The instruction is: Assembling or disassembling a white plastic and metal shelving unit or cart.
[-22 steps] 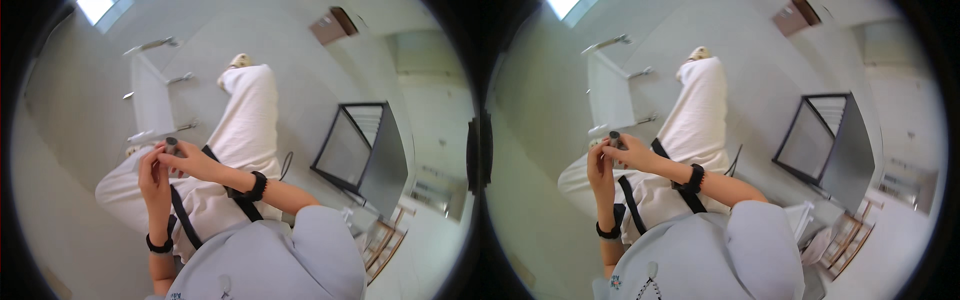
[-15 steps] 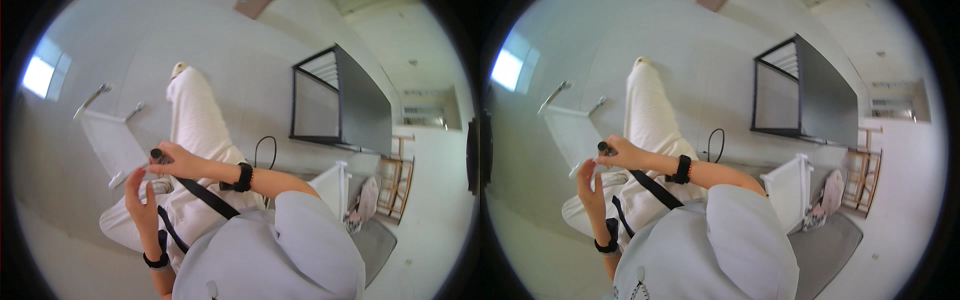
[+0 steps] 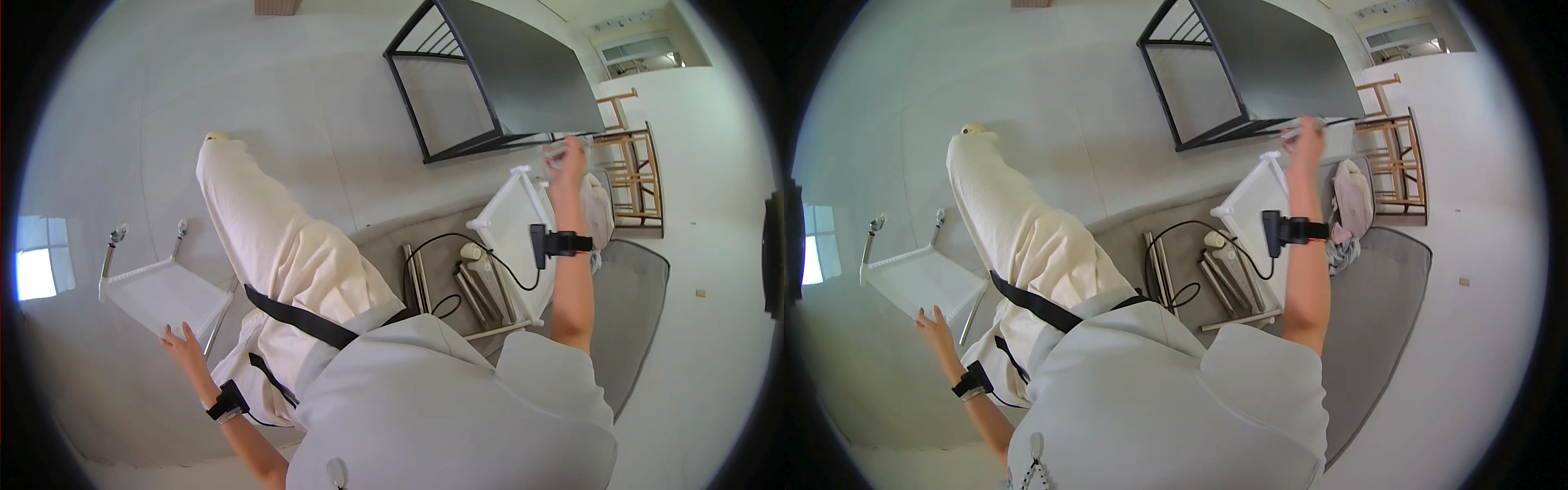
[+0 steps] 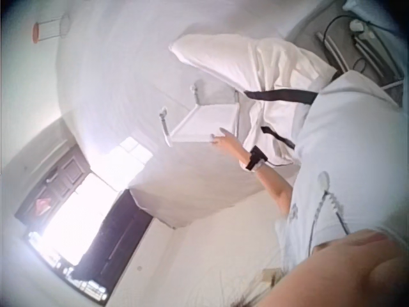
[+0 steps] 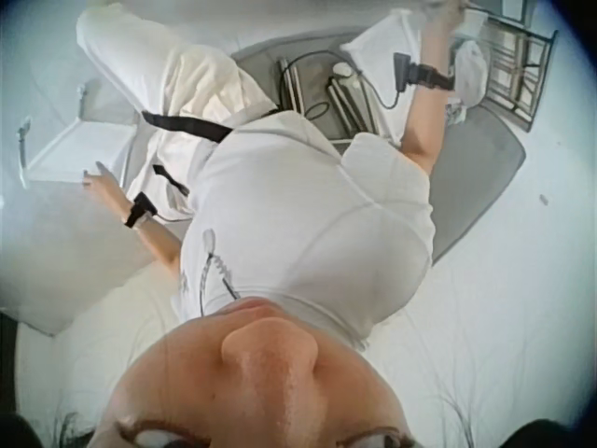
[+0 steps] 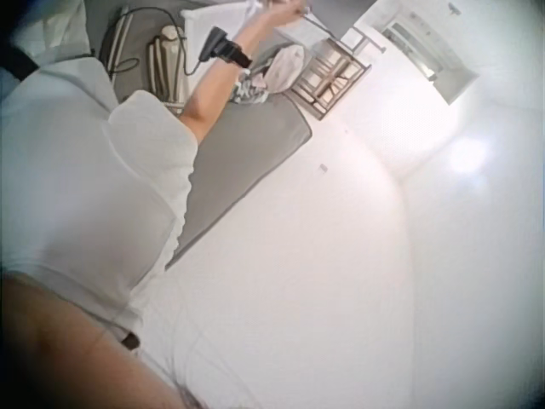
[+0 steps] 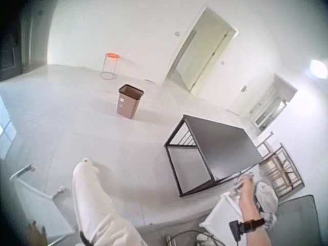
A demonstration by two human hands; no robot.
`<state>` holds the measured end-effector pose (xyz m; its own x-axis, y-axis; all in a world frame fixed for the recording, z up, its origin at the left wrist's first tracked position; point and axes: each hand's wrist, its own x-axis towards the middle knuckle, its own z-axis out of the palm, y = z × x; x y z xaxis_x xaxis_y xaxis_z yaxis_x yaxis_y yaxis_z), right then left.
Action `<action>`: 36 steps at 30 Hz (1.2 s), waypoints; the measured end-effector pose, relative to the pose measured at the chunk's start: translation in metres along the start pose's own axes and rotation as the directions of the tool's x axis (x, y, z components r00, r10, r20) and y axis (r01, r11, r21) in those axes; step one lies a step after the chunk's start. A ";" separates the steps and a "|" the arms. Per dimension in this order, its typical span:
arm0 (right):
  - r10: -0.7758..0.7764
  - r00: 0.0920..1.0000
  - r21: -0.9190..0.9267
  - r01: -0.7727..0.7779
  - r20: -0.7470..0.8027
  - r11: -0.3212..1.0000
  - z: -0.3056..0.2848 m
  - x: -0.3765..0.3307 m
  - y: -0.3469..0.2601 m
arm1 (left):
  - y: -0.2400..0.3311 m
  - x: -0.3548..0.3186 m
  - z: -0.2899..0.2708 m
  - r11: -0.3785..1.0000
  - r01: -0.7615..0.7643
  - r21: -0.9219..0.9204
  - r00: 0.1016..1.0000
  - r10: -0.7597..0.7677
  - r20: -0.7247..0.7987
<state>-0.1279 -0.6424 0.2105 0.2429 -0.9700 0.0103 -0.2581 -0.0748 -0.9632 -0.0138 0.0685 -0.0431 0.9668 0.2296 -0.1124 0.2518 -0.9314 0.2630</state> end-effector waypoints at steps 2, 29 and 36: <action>0.020 0.973 0.068 -0.004 -0.229 0.998 -0.063 0.024 0.007 | -0.001 0.003 0.008 0.996 0.087 0.000 0.995 -0.087 0.054; 0.153 0.897 -0.693 -0.421 -0.416 0.586 -0.147 0.044 0.229 | 0.008 -0.003 0.002 0.985 0.133 0.111 0.990 -0.138 0.038; -0.020 0.980 -0.185 0.057 0.197 0.981 0.063 0.012 0.115 | -0.021 -0.006 0.015 0.964 0.255 -0.077 0.913 -0.266 -0.309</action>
<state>-0.0963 -0.6479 0.0830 0.4275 -0.9037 -0.0241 -0.4122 -0.1711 -0.8949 -0.0258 0.0825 -0.0618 0.8295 0.5446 0.1237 0.4923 -0.8176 0.2986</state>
